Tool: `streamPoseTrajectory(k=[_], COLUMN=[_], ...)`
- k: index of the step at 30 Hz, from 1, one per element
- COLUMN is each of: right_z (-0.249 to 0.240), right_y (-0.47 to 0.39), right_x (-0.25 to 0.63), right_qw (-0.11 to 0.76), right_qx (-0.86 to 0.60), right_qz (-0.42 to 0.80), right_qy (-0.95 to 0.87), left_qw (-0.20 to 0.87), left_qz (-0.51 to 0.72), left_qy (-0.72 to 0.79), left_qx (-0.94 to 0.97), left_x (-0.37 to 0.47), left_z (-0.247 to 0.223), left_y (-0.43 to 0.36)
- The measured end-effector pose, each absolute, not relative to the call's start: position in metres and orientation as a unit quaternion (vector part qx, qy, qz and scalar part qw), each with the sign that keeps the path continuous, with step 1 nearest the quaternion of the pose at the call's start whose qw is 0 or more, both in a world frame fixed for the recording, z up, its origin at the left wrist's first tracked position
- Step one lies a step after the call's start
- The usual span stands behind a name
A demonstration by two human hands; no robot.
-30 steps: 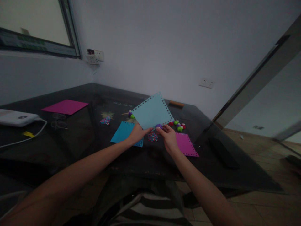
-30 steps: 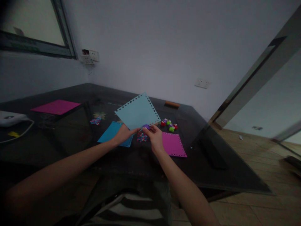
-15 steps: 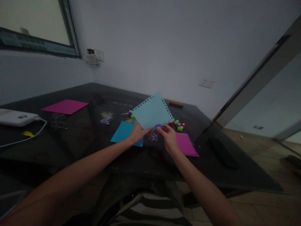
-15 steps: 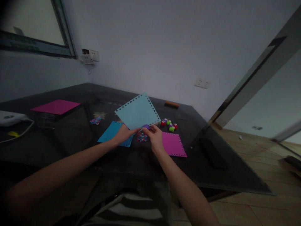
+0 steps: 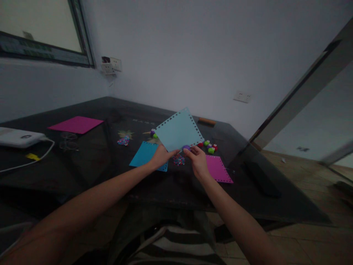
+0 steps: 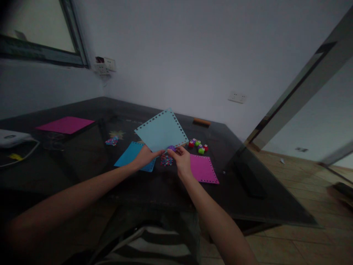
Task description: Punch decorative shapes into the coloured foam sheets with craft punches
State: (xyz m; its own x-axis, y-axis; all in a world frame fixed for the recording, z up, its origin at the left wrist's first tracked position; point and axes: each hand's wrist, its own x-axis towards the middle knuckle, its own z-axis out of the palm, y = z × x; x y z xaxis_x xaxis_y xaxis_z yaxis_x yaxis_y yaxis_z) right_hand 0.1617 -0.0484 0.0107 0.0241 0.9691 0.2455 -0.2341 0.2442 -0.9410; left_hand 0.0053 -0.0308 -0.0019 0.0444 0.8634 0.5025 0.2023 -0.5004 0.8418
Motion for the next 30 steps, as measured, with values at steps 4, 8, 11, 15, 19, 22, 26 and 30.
streamPoseTrajectory(k=[4, 8, 11, 15, 19, 22, 26, 30], right_z=[0.0099, 0.0089, 0.0092, 0.0096, 0.0090, 0.0087, 0.0088, 0.0082], right_y=[-0.0481, -0.0473, -0.0469, -0.0459, -0.0447, -0.0445, -0.0443, -0.0427], right_x=[0.1619, 0.1618, 0.1615, 0.1616, 0.1626, 0.1634, 0.1642, 0.1652], right_qw=[0.613, 0.612, 0.614, 0.617, 0.615, 0.611, 0.604, 0.595], right_qx=[-0.366, -0.367, -0.365, -0.354, -0.353, -0.351, -0.361, -0.366], right_qz=[0.493, 0.499, 0.499, 0.502, 0.504, 0.501, 0.496, 0.499], right_qy=[-0.497, -0.493, -0.490, -0.492, -0.494, -0.501, -0.509, -0.513], left_qw=[0.283, 0.290, 0.295, 0.297, 0.303, 0.297, 0.291, 0.286], left_qz=[0.564, 0.561, 0.564, 0.557, 0.550, 0.546, 0.550, 0.547], left_qy=[0.401, 0.408, 0.402, 0.403, 0.405, 0.404, 0.412, 0.403], left_qx=[0.664, 0.659, 0.658, 0.663, 0.665, 0.671, 0.666, 0.676], left_x=[0.0051, 0.0049, 0.0051, 0.0054, 0.0052, 0.0050, 0.0049, 0.0047], left_z=[-0.0002, -0.0015, -0.0025, -0.0027, -0.0028, -0.0033, -0.0049, -0.0040], left_y=[-0.0315, -0.0311, -0.0307, -0.0307, -0.0311, -0.0313, -0.0311, -0.0316])
